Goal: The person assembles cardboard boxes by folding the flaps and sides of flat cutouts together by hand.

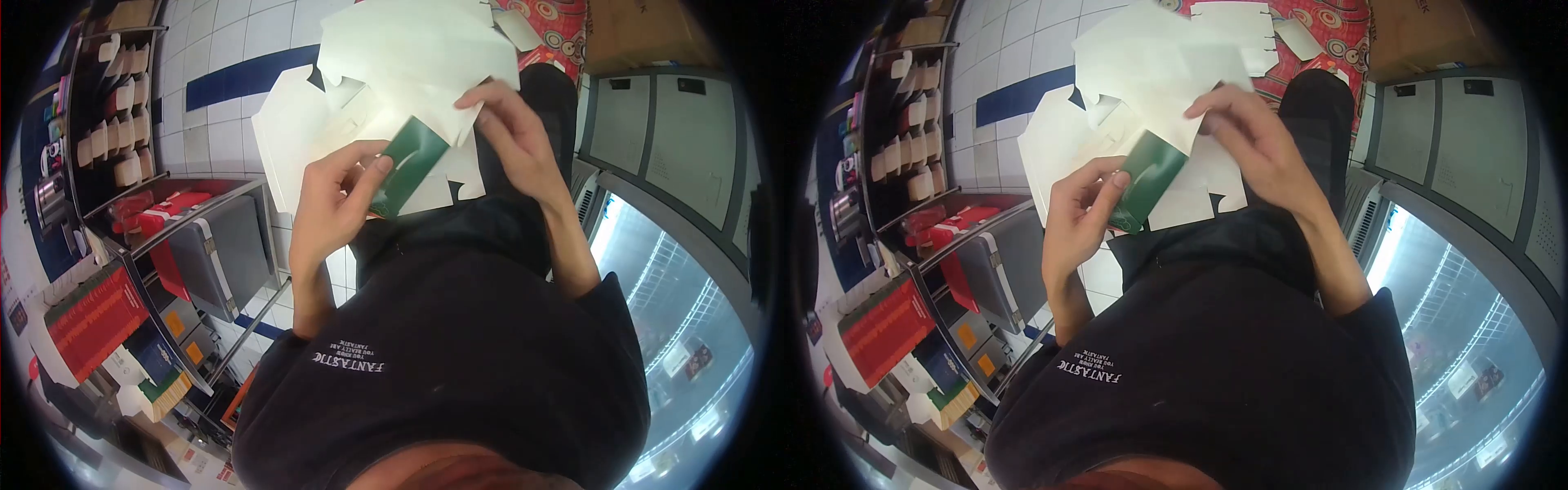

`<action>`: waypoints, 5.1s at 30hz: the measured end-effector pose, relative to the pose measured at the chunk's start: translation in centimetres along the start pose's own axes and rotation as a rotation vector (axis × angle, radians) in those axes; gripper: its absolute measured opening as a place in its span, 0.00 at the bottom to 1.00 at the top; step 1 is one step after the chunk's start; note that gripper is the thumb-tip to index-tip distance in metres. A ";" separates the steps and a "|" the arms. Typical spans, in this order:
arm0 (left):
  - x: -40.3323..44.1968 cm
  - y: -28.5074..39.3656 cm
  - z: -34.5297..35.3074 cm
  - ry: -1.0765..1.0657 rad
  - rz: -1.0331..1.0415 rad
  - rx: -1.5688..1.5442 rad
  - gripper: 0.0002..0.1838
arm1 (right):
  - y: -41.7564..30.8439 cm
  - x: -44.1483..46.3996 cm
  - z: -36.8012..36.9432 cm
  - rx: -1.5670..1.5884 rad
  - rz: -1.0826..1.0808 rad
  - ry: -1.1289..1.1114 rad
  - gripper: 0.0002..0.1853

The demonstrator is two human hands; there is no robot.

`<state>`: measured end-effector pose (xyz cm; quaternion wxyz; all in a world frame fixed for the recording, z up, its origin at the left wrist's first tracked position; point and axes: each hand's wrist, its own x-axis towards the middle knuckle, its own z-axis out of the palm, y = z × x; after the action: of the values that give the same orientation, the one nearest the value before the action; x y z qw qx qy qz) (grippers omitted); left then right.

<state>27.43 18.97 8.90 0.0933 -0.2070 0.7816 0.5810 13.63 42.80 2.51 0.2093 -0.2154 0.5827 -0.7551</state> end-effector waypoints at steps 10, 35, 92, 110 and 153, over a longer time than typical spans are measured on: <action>1.3 1.1 -0.9 -0.129 0.172 0.181 0.16 | 0.3 -0.5 3.0 -0.552 -0.260 0.017 0.16; 1.1 3.6 -1.4 -0.182 0.130 0.020 0.12 | -0.6 -1.4 3.6 -0.505 -0.235 0.103 0.13; 1.5 3.0 -1.3 -0.070 0.151 -0.031 0.21 | -1.1 -2.0 3.3 -0.503 -0.197 -0.130 0.18; 3.3 -2.3 -0.8 0.726 0.961 -0.048 0.29 | -0.8 -1.6 1.6 -0.569 -0.244 0.063 0.41; -1.2 -4.3 -2.0 -0.039 -0.035 -0.269 0.13 | 1.5 0.2 -3.3 -0.163 -0.140 -0.465 0.20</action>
<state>30.55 16.32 6.24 0.0898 -0.2199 0.6909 0.6829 11.65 44.93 0.32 0.2667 -0.4393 0.5615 -0.6486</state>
